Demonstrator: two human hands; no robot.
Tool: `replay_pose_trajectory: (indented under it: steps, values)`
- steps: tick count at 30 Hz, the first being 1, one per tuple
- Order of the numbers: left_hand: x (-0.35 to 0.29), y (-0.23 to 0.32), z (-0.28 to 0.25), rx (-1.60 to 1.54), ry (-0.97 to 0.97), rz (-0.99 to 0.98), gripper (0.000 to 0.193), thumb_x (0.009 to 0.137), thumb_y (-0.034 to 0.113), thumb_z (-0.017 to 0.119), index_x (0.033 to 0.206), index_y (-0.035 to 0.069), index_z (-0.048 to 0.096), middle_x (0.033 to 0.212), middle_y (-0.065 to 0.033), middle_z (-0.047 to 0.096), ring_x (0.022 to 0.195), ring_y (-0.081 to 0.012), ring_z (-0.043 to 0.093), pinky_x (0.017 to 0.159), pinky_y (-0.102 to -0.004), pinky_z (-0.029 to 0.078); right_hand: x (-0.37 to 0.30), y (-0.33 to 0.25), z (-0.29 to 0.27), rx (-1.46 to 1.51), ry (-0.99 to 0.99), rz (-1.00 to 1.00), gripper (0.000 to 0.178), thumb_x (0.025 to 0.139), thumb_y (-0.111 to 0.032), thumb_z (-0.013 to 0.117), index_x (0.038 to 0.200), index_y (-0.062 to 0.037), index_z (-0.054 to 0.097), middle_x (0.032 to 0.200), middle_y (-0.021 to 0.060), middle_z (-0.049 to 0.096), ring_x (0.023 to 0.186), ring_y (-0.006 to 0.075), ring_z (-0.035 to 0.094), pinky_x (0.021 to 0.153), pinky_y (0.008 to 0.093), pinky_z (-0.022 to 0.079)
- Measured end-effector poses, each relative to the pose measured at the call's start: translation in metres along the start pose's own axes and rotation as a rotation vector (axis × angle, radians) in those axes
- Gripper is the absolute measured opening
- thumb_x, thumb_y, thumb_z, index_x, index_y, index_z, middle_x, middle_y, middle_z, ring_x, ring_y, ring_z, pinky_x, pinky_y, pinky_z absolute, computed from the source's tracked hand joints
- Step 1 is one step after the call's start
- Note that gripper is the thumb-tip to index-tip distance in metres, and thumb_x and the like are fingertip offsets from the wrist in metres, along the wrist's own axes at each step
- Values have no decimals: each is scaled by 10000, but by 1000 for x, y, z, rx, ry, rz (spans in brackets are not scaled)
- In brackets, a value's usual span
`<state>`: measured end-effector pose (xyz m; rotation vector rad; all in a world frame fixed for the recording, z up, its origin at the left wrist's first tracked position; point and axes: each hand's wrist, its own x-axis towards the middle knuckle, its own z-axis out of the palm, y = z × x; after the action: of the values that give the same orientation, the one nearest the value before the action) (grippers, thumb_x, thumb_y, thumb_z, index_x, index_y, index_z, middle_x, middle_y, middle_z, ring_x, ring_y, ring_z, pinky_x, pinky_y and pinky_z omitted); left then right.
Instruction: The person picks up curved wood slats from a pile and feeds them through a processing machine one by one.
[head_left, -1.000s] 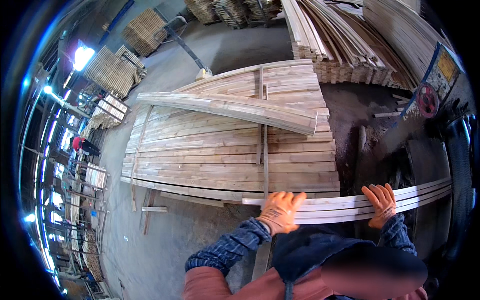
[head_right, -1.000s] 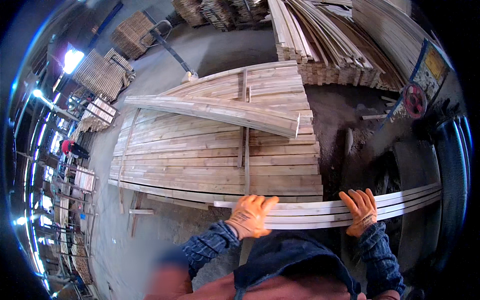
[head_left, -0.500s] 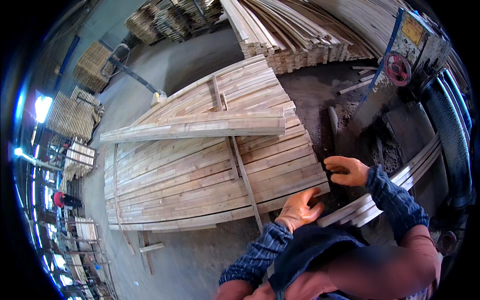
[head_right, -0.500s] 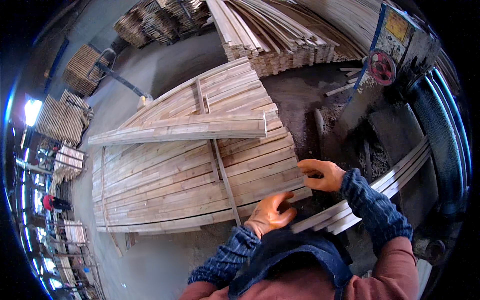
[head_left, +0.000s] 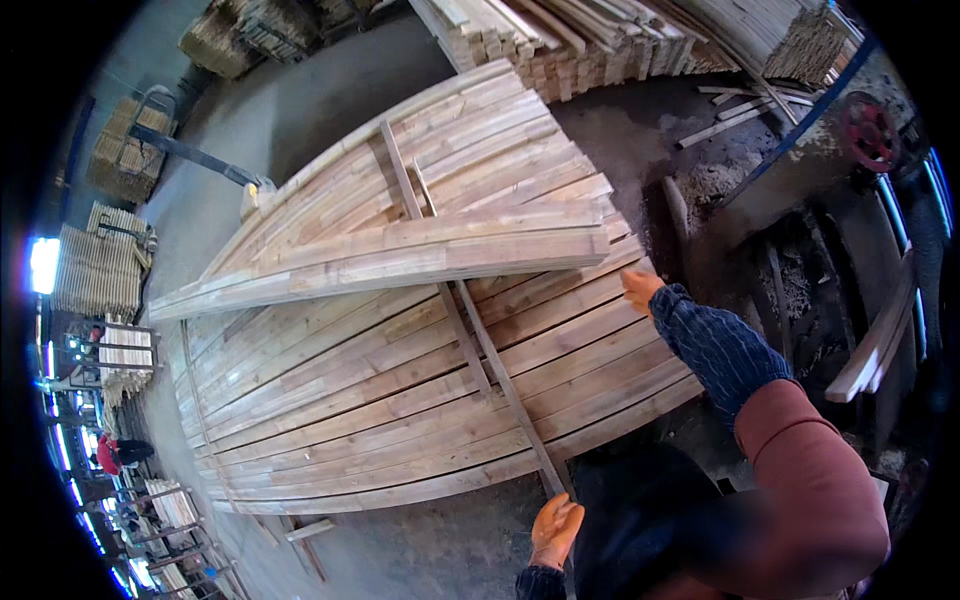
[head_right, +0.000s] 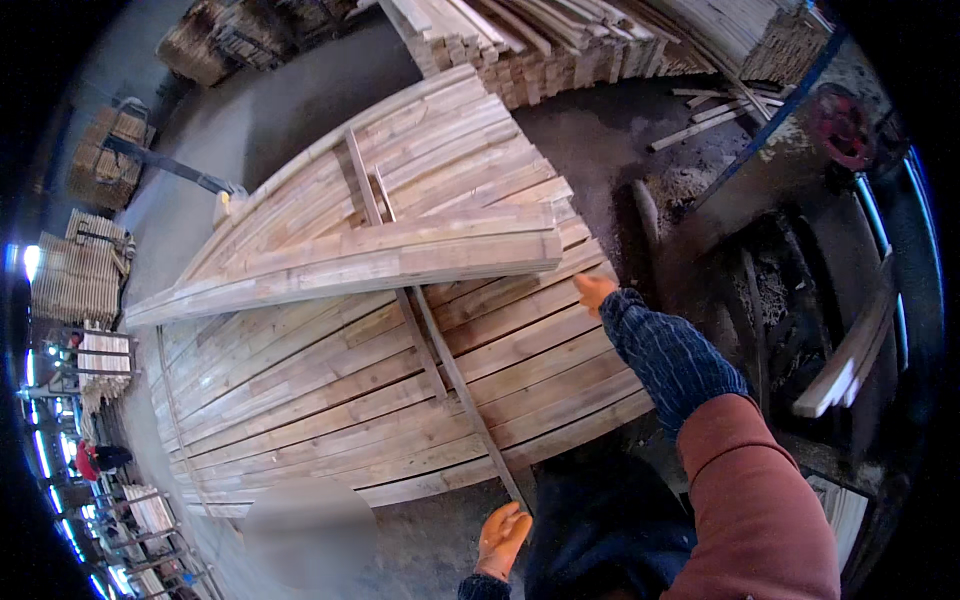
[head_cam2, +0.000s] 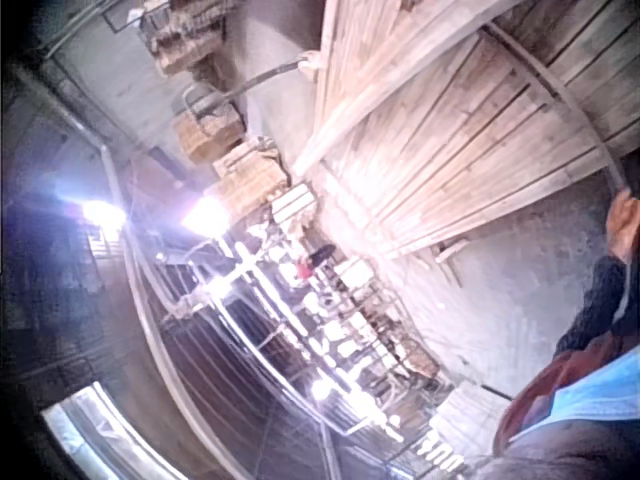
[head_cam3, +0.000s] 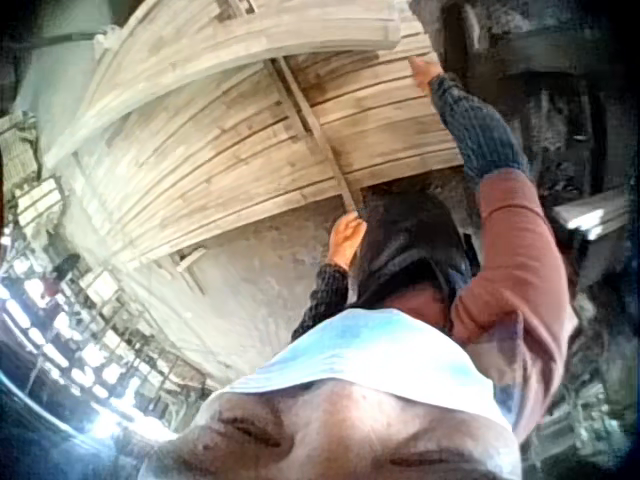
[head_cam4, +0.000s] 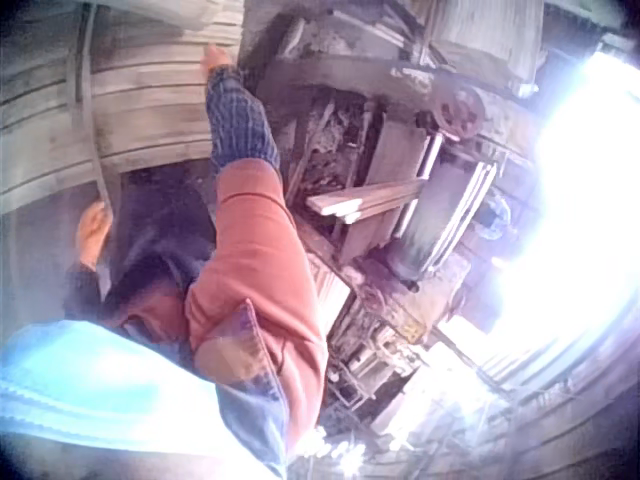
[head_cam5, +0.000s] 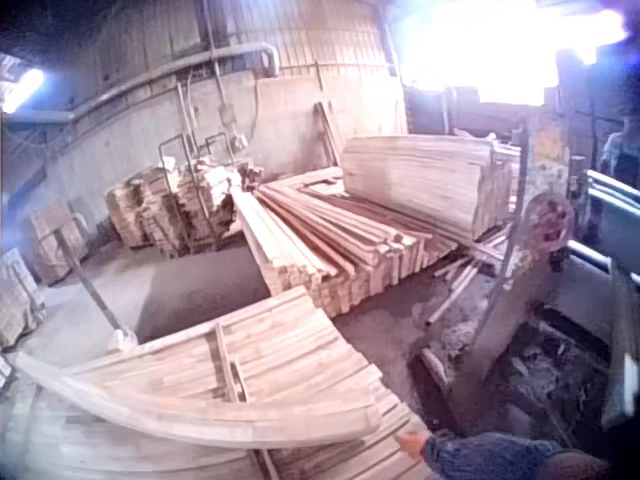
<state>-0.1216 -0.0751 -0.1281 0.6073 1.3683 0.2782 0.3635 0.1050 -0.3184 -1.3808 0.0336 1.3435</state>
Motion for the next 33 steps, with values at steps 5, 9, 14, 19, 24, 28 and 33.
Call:
replay_pose_trajectory:
  steps: [5, 9, 14, 19, 24, 28, 33]
  values:
    - [31, -57, -53, -197, 99, -92, 534, 927, 8, 800, 1406, -48, 571, 1134, -53, 676, 1076, -124, 638, 1032, -297, 512, 49, -22, 33, 202, 165, -75, 593, 989, -586, 567, 1403, -163, 538, 1405, 139, 591, 1297, 322, 546, 1099, 508, 426]
    - [32, -52, -57, -257, 120, -161, 455, 940, 27, 794, 1360, -11, 621, 1222, -68, 680, 1135, -160, 651, 1034, -314, 531, 84, -21, 41, 265, 257, -50, 621, 979, -607, 595, 1404, -154, 577, 1393, 105, 619, 1243, 300, 583, 1059, 499, 481]
    - [78, -32, -55, -234, 65, -42, 466, 962, 70, 780, 1388, 13, 598, 1266, -91, 669, 1165, -187, 654, 1058, -339, 534, 90, -13, 28, 396, 274, 16, 391, 1044, -481, 544, 1311, -209, 634, 1292, 32, 670, 1206, 225, 628, 1015, 461, 556]
    - [183, 81, -33, -101, 97, 236, 589, 1018, 234, 735, 1515, 37, 487, 1298, -81, 631, 1183, -185, 614, 1050, -347, 510, 26, 67, 5, -70, -65, -287, 248, 999, -265, 659, 1208, -132, 667, 1185, 47, 720, 1093, 257, 690, 907, 407, 599]
    - [282, 215, -3, -354, 123, 280, 605, 980, 464, 742, 1446, 171, 493, 1354, -61, 603, 1187, -220, 604, 929, -442, 561, -60, 101, 0, 240, 169, 220, 337, 1015, -436, 663, 1223, -174, 704, 1215, 29, 713, 1040, 230, 681, 881, 422, 576]
    - [346, 216, -13, -312, 305, 292, 751, 857, 483, 866, 1437, 171, 505, 1325, -35, 610, 1154, -222, 611, 894, -437, 563, -87, 48, 30, -255, 140, -30, 454, 1016, -416, 664, 1367, -129, 681, 1373, 86, 679, 1233, 285, 649, 1060, 426, 515]
    - [342, 222, -10, -304, 238, 311, 720, 840, 500, 875, 1378, 133, 568, 1236, -23, 658, 1145, -208, 643, 904, -407, 591, -107, -25, 92, -1221, -327, -150, 569, 954, -469, 689, 1322, -34, 700, 1269, 208, 723, 1192, 323, 691, 1054, 388, 535]
